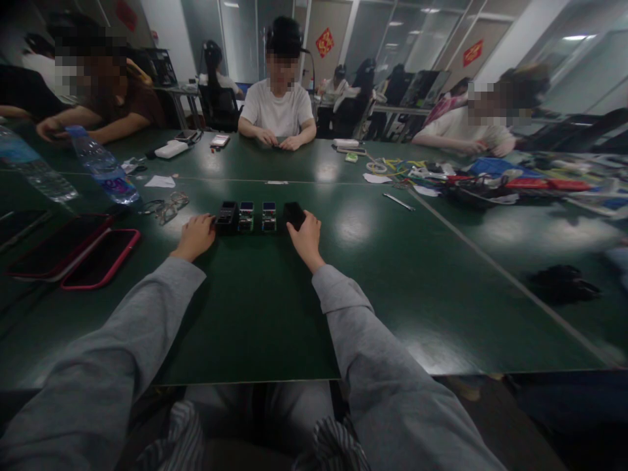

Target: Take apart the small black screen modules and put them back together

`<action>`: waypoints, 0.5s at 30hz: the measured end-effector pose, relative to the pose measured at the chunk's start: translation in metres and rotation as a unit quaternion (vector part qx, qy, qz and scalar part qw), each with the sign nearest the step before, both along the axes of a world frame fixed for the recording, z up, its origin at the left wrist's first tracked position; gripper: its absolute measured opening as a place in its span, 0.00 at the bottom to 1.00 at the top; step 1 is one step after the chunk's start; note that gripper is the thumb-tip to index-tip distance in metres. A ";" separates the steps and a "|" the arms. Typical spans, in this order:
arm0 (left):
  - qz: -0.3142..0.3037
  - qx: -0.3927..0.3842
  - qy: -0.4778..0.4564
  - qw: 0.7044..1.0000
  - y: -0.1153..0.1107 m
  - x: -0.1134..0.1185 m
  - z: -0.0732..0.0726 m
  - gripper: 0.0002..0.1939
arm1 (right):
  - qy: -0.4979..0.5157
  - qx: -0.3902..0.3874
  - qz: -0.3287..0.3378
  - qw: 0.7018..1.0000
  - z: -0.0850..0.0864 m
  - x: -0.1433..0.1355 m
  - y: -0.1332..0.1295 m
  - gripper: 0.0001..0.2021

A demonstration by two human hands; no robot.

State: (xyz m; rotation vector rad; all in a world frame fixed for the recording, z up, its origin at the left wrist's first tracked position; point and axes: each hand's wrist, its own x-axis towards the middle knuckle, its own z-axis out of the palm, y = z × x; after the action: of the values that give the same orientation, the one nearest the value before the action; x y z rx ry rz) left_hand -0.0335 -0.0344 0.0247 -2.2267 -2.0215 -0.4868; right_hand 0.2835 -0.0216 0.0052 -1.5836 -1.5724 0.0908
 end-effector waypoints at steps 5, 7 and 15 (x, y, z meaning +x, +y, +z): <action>0.005 -0.003 -0.002 1.000 -0.001 0.000 0.001 0.24 | -0.003 -0.021 0.014 1.000 0.004 0.002 -0.008 0.26; 0.004 -0.001 -0.005 1.000 -0.001 0.000 0.001 0.24 | -0.006 -0.028 0.029 0.999 0.006 0.008 -0.016 0.26; 0.003 0.008 -0.015 1.000 0.000 0.000 -0.002 0.24 | -0.040 -0.029 0.015 0.999 0.011 0.114 -0.077 0.29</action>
State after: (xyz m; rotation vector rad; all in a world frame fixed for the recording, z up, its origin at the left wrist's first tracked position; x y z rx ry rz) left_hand -0.0338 -0.0348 0.0224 -2.2169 -2.0311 -0.5380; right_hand 0.3972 -0.0986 0.0161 -1.6257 -1.6688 0.0922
